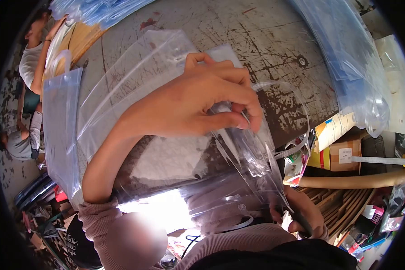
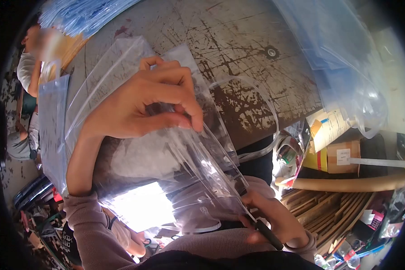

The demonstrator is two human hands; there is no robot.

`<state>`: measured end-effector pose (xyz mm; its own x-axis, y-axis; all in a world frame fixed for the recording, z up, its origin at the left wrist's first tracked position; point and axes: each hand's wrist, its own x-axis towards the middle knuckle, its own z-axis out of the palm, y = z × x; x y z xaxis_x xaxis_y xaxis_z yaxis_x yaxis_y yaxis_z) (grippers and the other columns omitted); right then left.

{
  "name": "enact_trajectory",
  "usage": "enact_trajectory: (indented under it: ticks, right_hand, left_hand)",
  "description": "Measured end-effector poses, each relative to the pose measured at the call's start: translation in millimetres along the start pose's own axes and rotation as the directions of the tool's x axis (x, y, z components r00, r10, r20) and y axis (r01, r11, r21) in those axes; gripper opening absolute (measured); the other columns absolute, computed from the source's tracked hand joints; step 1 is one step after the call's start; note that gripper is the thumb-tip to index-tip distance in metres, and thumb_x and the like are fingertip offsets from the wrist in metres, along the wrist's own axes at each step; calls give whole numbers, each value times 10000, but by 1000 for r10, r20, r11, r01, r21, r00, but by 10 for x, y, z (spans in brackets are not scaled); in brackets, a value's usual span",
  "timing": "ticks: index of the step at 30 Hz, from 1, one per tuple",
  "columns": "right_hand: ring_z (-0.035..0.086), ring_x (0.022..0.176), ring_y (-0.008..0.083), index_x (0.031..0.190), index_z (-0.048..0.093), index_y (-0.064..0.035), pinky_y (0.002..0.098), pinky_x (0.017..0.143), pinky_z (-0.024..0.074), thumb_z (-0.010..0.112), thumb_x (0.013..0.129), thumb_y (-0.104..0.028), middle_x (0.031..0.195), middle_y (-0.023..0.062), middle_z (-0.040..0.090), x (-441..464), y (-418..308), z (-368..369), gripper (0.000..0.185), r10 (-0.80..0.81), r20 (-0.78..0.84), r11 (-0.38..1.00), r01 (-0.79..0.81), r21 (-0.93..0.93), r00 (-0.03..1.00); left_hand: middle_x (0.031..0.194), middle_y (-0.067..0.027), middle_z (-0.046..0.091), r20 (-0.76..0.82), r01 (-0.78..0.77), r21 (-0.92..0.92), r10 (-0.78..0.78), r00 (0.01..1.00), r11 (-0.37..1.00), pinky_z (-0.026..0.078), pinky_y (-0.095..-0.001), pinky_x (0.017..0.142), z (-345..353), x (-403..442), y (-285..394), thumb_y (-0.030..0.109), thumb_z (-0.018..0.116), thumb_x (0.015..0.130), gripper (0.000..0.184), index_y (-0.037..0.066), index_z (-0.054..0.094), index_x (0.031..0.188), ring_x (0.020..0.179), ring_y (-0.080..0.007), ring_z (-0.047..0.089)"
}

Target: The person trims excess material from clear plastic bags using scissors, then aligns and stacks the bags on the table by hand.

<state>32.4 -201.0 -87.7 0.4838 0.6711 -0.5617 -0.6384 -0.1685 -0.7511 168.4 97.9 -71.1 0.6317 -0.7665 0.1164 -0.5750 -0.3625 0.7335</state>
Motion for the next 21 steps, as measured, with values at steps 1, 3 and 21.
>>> enact_trajectory:
  ticks: [1,3,21]
  right_hand:
    - [512,815,166,1100,456,21,264,694,441,764,720,-430,1009,91,458,1,2,-8,665,9,0,1000,-9,9,1000]
    - [515,811,164,1108,453,25,265,679,442,771,716,-419,1000,87,462,10,77,-50,672,-80,12,996,79,36,997]
    - [531,657,155,1055,528,25,280,563,395,771,710,-394,711,45,512,325,-10,86,594,-205,-198,979,204,-26,959]
  left_hand:
    - [794,71,530,-16,4,-2,-4,1000,1000,218,-347,858,11,2,-3,149,711,774,115,170,688,884,735,-82,501]
    - [801,70,542,-26,20,-2,-20,999,1000,225,-343,862,30,14,-5,161,724,767,137,162,669,892,724,-84,507]
    - [678,10,449,-319,109,418,34,947,902,328,-315,594,381,-141,95,278,807,606,357,136,482,651,596,-175,460]
